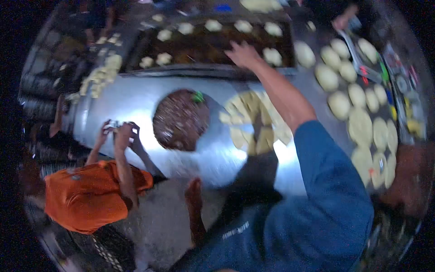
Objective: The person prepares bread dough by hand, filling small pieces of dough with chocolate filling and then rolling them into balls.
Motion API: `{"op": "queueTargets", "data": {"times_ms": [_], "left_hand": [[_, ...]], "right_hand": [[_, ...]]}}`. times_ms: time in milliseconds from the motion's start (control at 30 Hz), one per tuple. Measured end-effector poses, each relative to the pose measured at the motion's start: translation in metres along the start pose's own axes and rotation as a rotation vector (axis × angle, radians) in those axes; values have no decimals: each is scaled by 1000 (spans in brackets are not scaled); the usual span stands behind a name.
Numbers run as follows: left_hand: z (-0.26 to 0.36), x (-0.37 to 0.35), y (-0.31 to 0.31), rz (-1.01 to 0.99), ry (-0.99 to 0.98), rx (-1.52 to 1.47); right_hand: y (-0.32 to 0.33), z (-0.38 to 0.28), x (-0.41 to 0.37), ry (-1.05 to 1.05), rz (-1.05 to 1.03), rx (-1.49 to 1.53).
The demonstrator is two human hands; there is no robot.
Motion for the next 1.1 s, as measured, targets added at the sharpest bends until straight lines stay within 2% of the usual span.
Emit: {"op": "queueTargets", "data": {"times_ms": [33,67,133,167,233,267,300,333,400,433,467,500,533,600,700,733,800,833,900,933,1000,1067,1100], "left_hand": [[17,0,-4,-14,-245,80],[24,4,-12,-69,-240,67],[29,7,-19,-227,-108,-102],[34,9,-27,-242,-111,-106],[45,8,-43,-304,-175,63],[44,10,-59,-331,-276,-55],[63,12,-81,-272,-654,129],[99,7,-98,-321,-500,126],[97,13,-152,-243,-856,79],[101,17,-180,-114,-1013,219],[122,17,-199,-241,-893,395],[139,12,-215,-168,-1015,481],[141,16,-230,-173,-1026,492],[136,24,-254,-78,-1127,732],[139,30,-256,-54,-1204,677],[139,27,-253,-48,-1214,684],[126,17,-240,-382,-573,141],[122,10,-233,-376,-571,148],[107,-6,-215,-436,-158,-610],[106,-14,-205,-430,-154,-611],[112,-29,-181,-155,-954,248],[110,-25,-176,-307,-678,87],[112,-22,-178,-344,-332,-279]], "right_hand": [[-11,4,-15,10,84,-6],[-6,16,-22,44,205,-29],[20,24,-84,88,260,168],[36,26,-123,69,274,258],[26,68,-189,9,200,337],[25,81,-229,-100,138,424],[15,97,-267,-239,87,440],[4,112,-303,-315,33,489],[-15,125,-367,-453,-53,574],[-22,126,-395,-477,-113,604],[-23,123,-419,-490,-162,654],[-25,118,-439,-477,-183,627],[-28,115,-456,-438,-193,592],[-24,111,-479,-313,-145,583],[-26,116,-491,-324,-101,657],[-25,117,-491,-321,-73,680],[-21,122,-483,-333,-72,698],[-18,123,-476,-318,-61,706],[-14,121,-457,-298,-39,717],[-13,116,-442,-279,-31,729],[-32,101,-413,-222,126,702],[-39,89,-378,21,272,351],[-39,78,-363,53,350,296]]}}
Point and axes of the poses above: each hand's wrist, its own x-axis towards the middle knuckle, its own y-axis out of the back of the hand, z = x × y, the point moved 1 cm from there along x, towards the middle knuckle, and after that the axes turned 3 degrees about -x, right-handed, at the moved point
